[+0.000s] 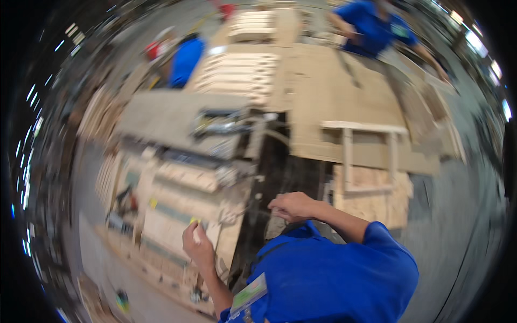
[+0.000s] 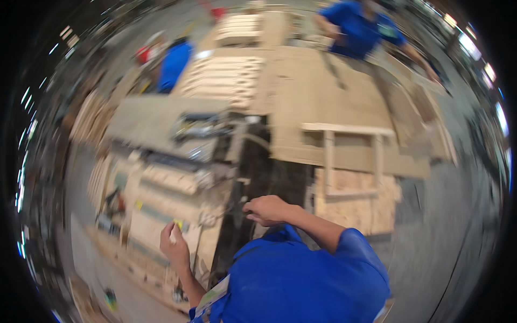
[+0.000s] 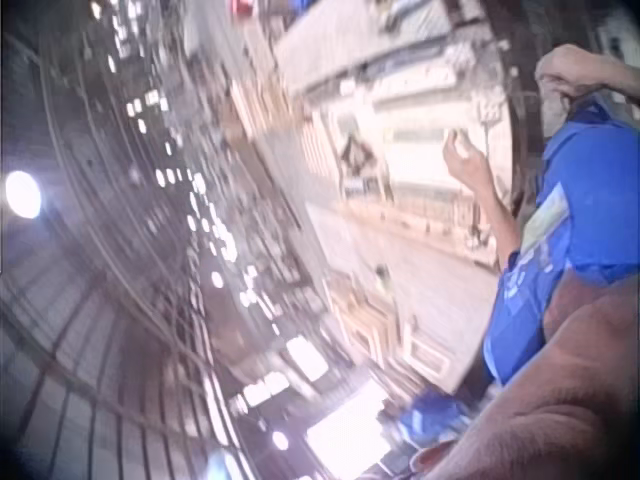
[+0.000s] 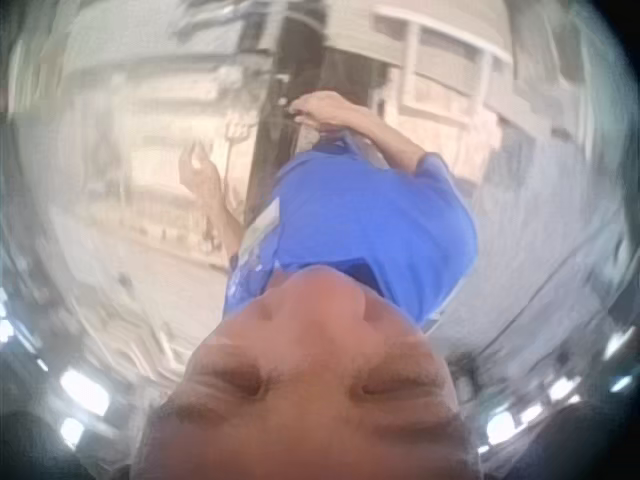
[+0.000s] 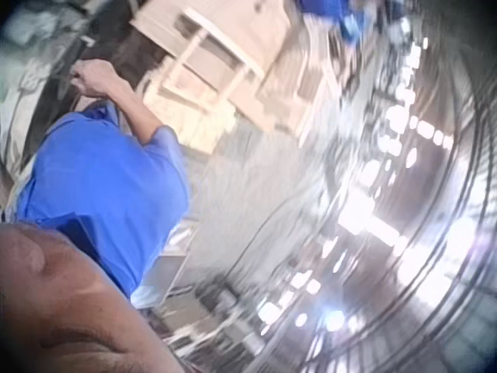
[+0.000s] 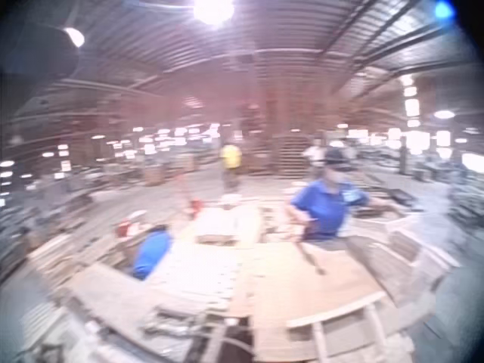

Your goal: The person assembles wooden frames by placing pieces into a jig, tapping them with a hammer, and securing them with a nail gun. They repeat this process for multiple frames, moving completed units aside.

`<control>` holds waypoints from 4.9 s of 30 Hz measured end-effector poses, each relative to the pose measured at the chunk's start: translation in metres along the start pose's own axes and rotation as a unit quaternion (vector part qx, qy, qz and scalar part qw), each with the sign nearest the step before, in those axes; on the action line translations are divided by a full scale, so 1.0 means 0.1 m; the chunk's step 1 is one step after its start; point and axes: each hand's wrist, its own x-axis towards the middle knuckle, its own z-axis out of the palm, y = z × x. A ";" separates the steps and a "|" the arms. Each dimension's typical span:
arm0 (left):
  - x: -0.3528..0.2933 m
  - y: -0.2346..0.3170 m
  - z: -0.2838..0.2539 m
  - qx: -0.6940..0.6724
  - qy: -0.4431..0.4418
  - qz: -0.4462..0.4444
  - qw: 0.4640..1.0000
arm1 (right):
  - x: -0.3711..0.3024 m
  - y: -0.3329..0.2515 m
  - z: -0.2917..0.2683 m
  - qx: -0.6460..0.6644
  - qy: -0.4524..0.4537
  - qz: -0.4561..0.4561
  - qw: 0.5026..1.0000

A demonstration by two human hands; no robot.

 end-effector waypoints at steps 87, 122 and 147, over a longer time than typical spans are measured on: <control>-0.47 -1.76 -0.20 0.149 -0.105 -0.229 0.956 | 2.99 -1.35 1.92 -0.132 -0.080 -0.354 0.922; 0.10 -1.96 0.07 0.023 -0.014 -0.129 0.991 | 2.43 -0.60 0.30 -0.243 0.252 -0.134 0.927; 0.15 -2.07 0.12 0.062 -0.052 -0.183 0.980 | 2.26 -0.88 0.70 -0.184 0.186 -0.149 0.954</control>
